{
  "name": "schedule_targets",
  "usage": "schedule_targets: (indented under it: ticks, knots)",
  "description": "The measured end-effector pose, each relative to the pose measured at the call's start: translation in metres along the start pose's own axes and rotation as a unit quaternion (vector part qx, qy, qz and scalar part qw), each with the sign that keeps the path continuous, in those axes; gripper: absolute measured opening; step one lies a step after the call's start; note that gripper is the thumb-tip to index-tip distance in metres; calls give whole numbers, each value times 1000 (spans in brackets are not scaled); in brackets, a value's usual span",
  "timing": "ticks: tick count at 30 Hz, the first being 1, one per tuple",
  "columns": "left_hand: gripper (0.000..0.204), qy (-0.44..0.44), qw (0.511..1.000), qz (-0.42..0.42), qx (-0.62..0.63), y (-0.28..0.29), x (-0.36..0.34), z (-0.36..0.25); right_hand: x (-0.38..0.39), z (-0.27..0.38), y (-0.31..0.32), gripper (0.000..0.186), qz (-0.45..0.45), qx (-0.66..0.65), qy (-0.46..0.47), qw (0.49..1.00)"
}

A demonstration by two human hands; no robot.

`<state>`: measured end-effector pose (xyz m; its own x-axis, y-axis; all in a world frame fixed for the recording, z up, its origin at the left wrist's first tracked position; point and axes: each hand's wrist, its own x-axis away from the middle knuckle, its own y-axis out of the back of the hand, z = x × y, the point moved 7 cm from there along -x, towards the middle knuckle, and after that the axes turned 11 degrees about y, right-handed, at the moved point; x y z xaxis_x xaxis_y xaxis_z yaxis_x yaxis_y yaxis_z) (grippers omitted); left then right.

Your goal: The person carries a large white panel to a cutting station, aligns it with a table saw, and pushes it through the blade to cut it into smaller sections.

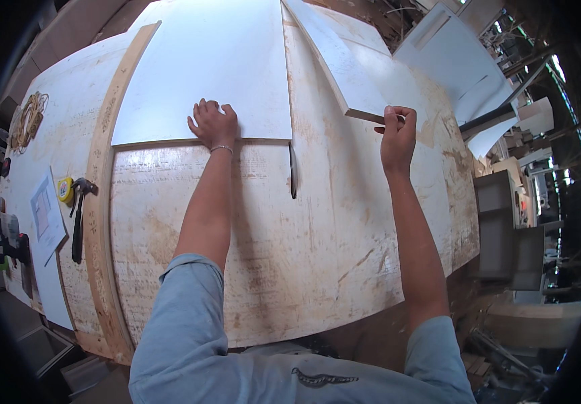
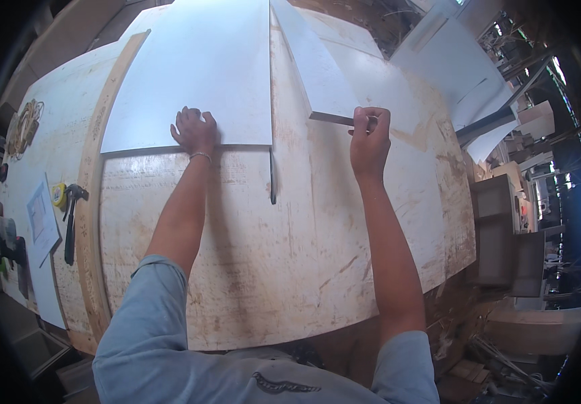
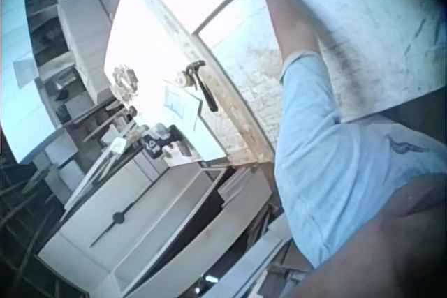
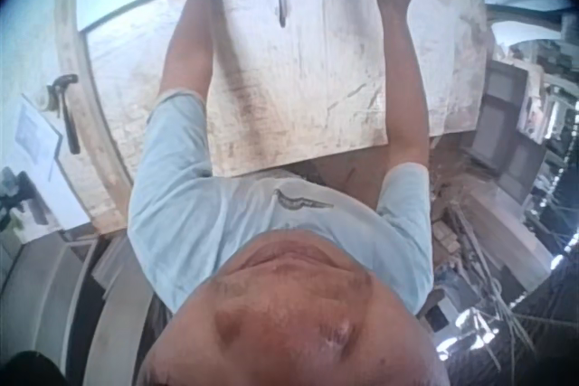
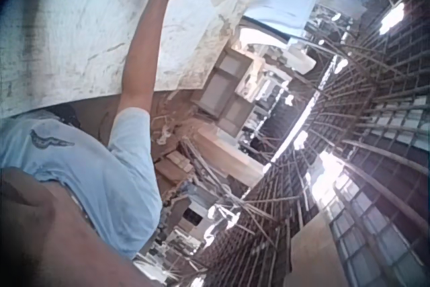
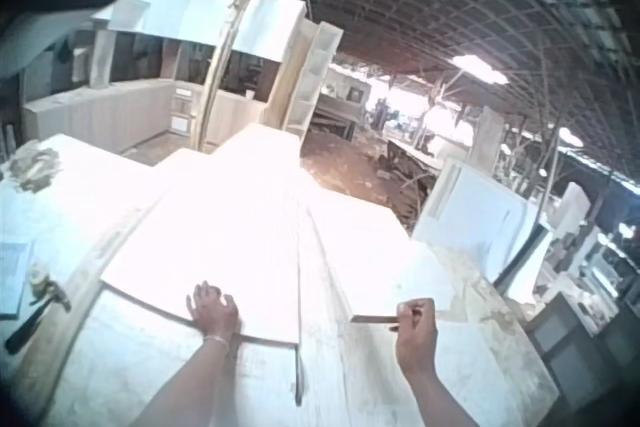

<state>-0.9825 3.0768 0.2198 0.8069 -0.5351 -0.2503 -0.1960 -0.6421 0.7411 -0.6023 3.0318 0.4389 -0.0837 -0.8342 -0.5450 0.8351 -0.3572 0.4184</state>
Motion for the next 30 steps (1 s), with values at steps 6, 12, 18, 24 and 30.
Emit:
schedule_targets:
  ticks: [6, 12, 18, 24, 30]
  knots:
    - [35, -14, 999, 34, 15, 12, -8, -11, -46, 23, -4, 19, -11, -130, -171, 977]
    - [85, -302, 925, 203, -112, 47, 3, -36, -86, -4, 9, 27, -22, -247, -245, 937]
    - [47, -420, 893, 69, -148, 108, -62, -59, -114, -1, -9, 24, -56, -211, -255, 942]
    - [34, -436, 871, 58, -220, 165, -101, -105, -121, -19, 26, 23, -135, -212, -233, 939]
    - [43, -435, 846, 90, -295, 243, -111, -51, -89, -18, 120, 23, -244, -231, -205, 919]
